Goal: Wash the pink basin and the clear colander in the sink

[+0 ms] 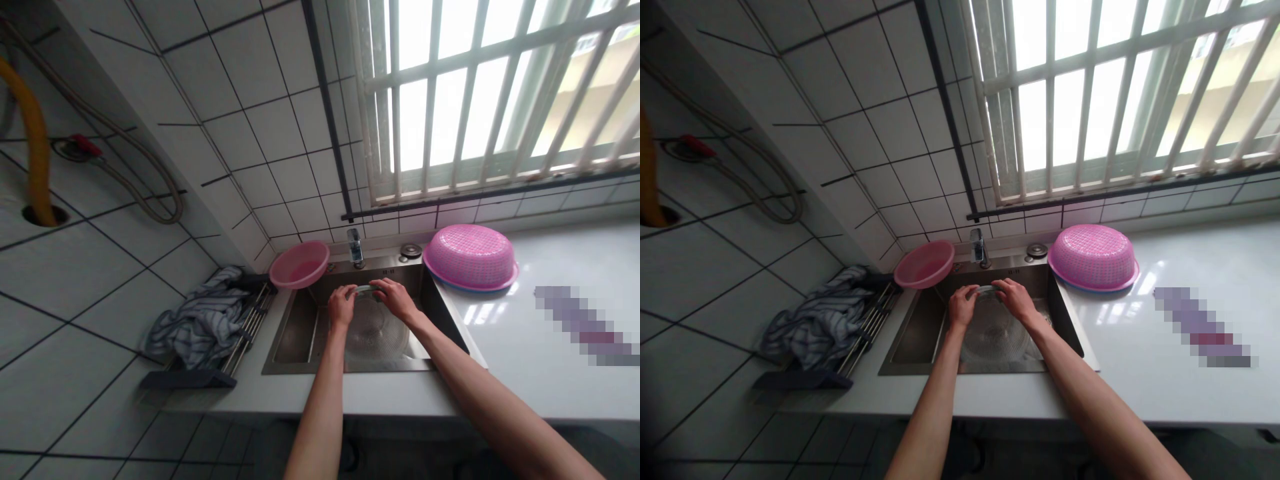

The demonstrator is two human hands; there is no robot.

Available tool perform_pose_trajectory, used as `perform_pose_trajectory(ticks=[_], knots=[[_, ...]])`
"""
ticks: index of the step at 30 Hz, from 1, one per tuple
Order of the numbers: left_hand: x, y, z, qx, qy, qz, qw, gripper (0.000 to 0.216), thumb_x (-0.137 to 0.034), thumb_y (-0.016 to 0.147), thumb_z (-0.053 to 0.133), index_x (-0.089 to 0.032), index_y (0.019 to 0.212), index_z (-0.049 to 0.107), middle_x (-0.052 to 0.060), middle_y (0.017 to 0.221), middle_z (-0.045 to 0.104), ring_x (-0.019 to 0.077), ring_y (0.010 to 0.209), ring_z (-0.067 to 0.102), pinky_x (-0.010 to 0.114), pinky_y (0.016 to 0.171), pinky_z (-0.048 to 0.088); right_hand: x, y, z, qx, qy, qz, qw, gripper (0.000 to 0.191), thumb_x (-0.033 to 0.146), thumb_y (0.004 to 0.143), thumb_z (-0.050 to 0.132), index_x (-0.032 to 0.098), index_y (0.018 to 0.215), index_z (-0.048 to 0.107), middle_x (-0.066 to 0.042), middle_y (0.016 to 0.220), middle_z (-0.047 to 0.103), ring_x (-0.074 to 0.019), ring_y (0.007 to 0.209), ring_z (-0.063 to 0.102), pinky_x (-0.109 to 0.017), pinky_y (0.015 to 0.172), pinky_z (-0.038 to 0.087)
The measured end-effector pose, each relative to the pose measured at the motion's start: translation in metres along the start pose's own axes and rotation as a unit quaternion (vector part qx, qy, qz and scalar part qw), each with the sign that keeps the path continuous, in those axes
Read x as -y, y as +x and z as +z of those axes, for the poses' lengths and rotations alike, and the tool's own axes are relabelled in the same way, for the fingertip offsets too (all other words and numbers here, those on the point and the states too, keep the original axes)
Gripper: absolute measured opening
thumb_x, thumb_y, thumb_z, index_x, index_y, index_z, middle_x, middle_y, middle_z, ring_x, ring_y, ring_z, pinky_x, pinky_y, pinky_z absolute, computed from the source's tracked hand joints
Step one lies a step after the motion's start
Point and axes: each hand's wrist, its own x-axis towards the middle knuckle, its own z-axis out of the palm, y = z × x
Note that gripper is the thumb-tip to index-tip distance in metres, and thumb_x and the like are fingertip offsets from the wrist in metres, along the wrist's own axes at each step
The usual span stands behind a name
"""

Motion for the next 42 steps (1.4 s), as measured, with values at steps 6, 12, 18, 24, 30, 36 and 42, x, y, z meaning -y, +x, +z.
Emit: perform_pose_trajectory(ticks=[6, 12, 18, 24, 30, 36, 42], knots=[[0.006, 0.001, -0.001, -0.026, -0.01, -0.023, 0.999, 0.02, -0.018, 0.094, 0.073, -0.026, 0.11, 0.08, 0.005, 0.107, 0.079, 0.0201, 0.101, 0.072, 0.033, 0.093, 0.053, -0.011, 0.001, -0.001, -0.031, 0.012, 0.014, 0.999, 0.022, 0.027, 0.097, 0.071, 0.027, 0.118, 0.079, -0.006, 0.11, 0.078, -0.0225, 0.097, 0.075, -0.032, 0.089, 0.056], [-0.005, -0.003, 0.012, 0.037, -0.011, 0.027, 0.999, 0.018, -0.018, 0.094, 0.074, -0.027, 0.108, 0.08, 0.004, 0.102, 0.078, 0.0184, 0.097, 0.071, 0.03, 0.09, 0.053, -0.004, 0.003, 0.006, -0.015, -0.028, -0.028, 0.999, 0.023, 0.028, 0.097, 0.073, 0.028, 0.119, 0.08, -0.007, 0.113, 0.078, -0.0233, 0.104, 0.072, -0.032, 0.092, 0.056], [0.008, 0.001, 0.002, -0.02, -0.029, -0.02, 0.999, 0.016, -0.019, 0.093, 0.074, -0.026, 0.107, 0.08, 0.005, 0.105, 0.079, 0.0196, 0.098, 0.073, 0.033, 0.092, 0.055, -0.012, 0.002, -0.002, -0.016, -0.028, 0.017, 0.999, 0.029, 0.024, 0.095, 0.075, 0.029, 0.122, 0.079, -0.006, 0.114, 0.078, -0.0239, 0.102, 0.074, -0.033, 0.09, 0.057], [0.004, 0.0, 0.006, 0.006, -0.038, -0.002, 0.999, 0.017, -0.018, 0.092, 0.075, -0.026, 0.107, 0.08, 0.004, 0.102, 0.079, 0.0189, 0.097, 0.073, 0.031, 0.09, 0.055, -0.008, 0.001, 0.001, -0.023, -0.02, 0.01, 0.999, 0.024, 0.023, 0.095, 0.073, 0.027, 0.118, 0.08, -0.006, 0.112, 0.078, -0.0232, 0.1, 0.073, -0.033, 0.091, 0.056], [0.002, 0.001, 0.005, 0.01, -0.029, 0.005, 1.0, 0.016, -0.017, 0.092, 0.076, -0.026, 0.104, 0.08, 0.004, 0.102, 0.079, 0.0192, 0.097, 0.073, 0.032, 0.091, 0.054, -0.005, 0.002, 0.004, -0.015, -0.027, -0.009, 0.999, 0.027, 0.024, 0.095, 0.073, 0.027, 0.122, 0.078, -0.007, 0.113, 0.077, -0.0245, 0.105, 0.071, -0.034, 0.094, 0.055], [0.006, 0.002, 0.005, -0.009, -0.035, -0.006, 0.999, 0.017, -0.015, 0.092, 0.074, -0.025, 0.105, 0.079, 0.004, 0.103, 0.078, 0.0192, 0.099, 0.072, 0.032, 0.092, 0.054, -0.013, 0.0, 0.0, -0.039, -0.013, 0.034, 0.999, 0.023, 0.022, 0.094, 0.075, 0.027, 0.116, 0.08, -0.006, 0.111, 0.078, -0.0237, 0.101, 0.073, -0.034, 0.093, 0.056], [-0.003, -0.003, 0.013, 0.05, -0.017, 0.036, 0.998, 0.017, -0.016, 0.093, 0.073, -0.026, 0.104, 0.079, 0.003, 0.101, 0.077, 0.0192, 0.099, 0.07, 0.031, 0.091, 0.053, 0.003, 0.0, 0.009, 0.005, -0.026, -0.03, 0.999, 0.026, 0.022, 0.095, 0.074, 0.027, 0.12, 0.079, -0.006, 0.112, 0.078, -0.0231, 0.104, 0.072, -0.032, 0.093, 0.056]])
